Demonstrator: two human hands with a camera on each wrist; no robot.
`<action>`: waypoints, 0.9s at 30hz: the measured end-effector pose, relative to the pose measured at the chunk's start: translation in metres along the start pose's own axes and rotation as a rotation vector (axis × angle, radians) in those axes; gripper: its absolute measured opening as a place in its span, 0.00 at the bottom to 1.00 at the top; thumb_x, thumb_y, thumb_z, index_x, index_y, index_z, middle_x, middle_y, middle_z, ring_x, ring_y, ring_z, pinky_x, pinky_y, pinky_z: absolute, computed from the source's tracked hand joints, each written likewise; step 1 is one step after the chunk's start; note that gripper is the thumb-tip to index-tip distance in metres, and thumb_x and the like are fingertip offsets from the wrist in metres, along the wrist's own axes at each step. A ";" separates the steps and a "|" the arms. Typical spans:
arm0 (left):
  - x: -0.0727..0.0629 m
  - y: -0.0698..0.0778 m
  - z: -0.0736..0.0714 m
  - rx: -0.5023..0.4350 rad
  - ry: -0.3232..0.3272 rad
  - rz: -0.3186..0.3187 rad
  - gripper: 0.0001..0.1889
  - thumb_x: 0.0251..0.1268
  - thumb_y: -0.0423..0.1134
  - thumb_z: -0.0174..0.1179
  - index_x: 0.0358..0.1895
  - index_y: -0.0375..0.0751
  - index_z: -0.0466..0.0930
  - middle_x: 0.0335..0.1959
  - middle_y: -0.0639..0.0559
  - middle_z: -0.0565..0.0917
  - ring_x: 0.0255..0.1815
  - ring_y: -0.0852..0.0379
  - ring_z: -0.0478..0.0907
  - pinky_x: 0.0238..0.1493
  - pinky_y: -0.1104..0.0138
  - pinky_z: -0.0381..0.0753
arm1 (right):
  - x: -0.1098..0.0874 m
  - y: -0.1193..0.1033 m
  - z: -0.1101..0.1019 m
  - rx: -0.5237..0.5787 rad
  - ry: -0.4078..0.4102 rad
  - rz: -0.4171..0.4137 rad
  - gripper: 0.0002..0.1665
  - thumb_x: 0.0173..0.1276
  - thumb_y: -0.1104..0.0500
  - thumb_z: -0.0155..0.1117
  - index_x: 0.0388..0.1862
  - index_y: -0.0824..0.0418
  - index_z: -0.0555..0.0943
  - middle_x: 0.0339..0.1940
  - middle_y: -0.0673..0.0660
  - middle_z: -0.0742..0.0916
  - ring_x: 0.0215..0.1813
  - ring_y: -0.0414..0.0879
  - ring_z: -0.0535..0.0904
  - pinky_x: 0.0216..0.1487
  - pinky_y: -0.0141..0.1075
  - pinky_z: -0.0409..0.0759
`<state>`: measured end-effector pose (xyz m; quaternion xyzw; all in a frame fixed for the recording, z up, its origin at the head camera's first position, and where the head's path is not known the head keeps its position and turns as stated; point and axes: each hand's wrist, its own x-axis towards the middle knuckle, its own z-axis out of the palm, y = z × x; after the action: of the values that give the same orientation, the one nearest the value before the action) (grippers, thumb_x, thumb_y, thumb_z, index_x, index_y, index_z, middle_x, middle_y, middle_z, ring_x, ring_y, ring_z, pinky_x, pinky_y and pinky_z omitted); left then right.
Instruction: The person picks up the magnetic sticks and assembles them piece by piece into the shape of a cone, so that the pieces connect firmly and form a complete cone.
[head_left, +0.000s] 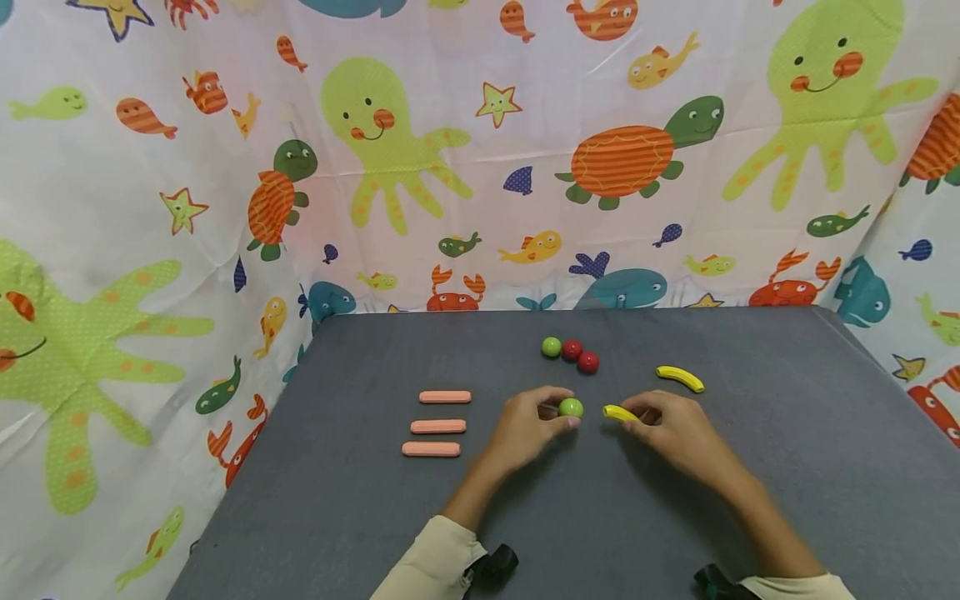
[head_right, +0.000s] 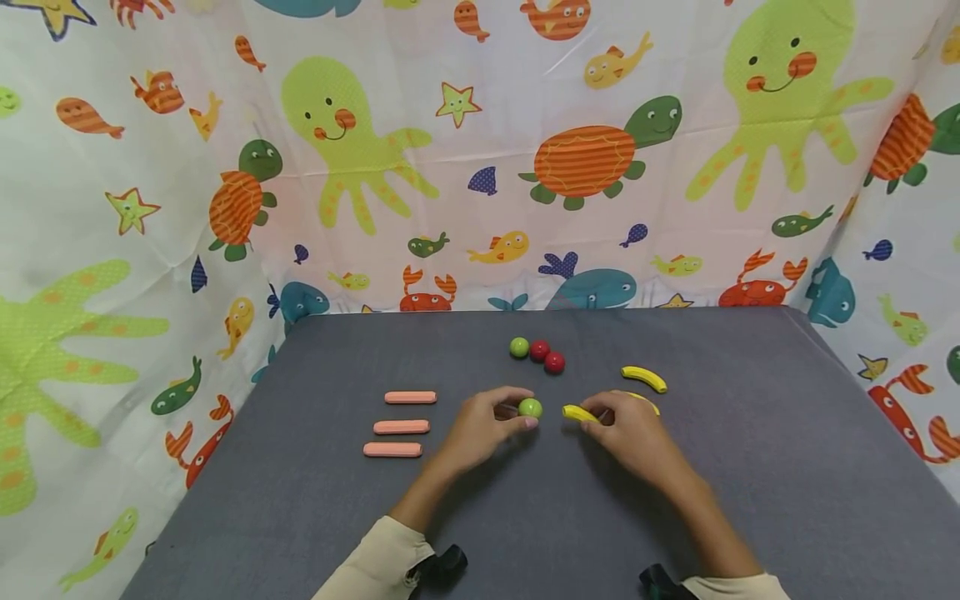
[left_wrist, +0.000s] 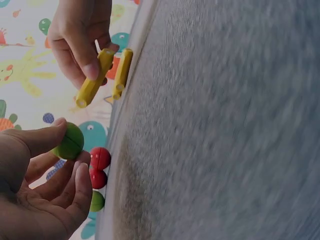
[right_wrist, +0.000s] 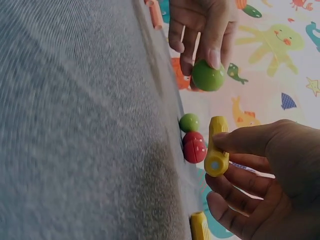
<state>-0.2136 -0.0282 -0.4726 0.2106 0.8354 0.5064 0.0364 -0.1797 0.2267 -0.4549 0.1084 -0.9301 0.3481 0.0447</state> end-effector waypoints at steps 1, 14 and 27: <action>-0.001 0.001 0.001 -0.004 0.002 -0.005 0.22 0.69 0.44 0.74 0.63 0.44 0.86 0.54 0.57 0.89 0.46 0.66 0.84 0.48 0.71 0.82 | 0.000 -0.001 0.001 0.000 0.000 0.003 0.10 0.67 0.62 0.77 0.47 0.59 0.90 0.40 0.51 0.90 0.40 0.44 0.82 0.38 0.34 0.81; -0.008 0.008 0.008 -0.074 0.020 -0.063 0.22 0.66 0.41 0.76 0.61 0.41 0.87 0.55 0.54 0.89 0.47 0.64 0.86 0.44 0.73 0.84 | 0.001 -0.012 0.007 0.079 -0.008 0.021 0.10 0.67 0.63 0.77 0.47 0.60 0.89 0.41 0.53 0.90 0.39 0.44 0.82 0.37 0.34 0.81; -0.008 0.003 0.013 -0.056 0.021 -0.063 0.20 0.67 0.39 0.75 0.61 0.41 0.87 0.56 0.53 0.89 0.48 0.62 0.87 0.47 0.70 0.85 | -0.004 -0.009 0.012 0.144 -0.035 0.045 0.10 0.67 0.63 0.77 0.46 0.61 0.89 0.39 0.53 0.87 0.36 0.44 0.81 0.32 0.34 0.81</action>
<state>-0.2017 -0.0193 -0.4780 0.1776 0.8274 0.5305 0.0495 -0.1739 0.2128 -0.4589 0.0965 -0.9054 0.4132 0.0128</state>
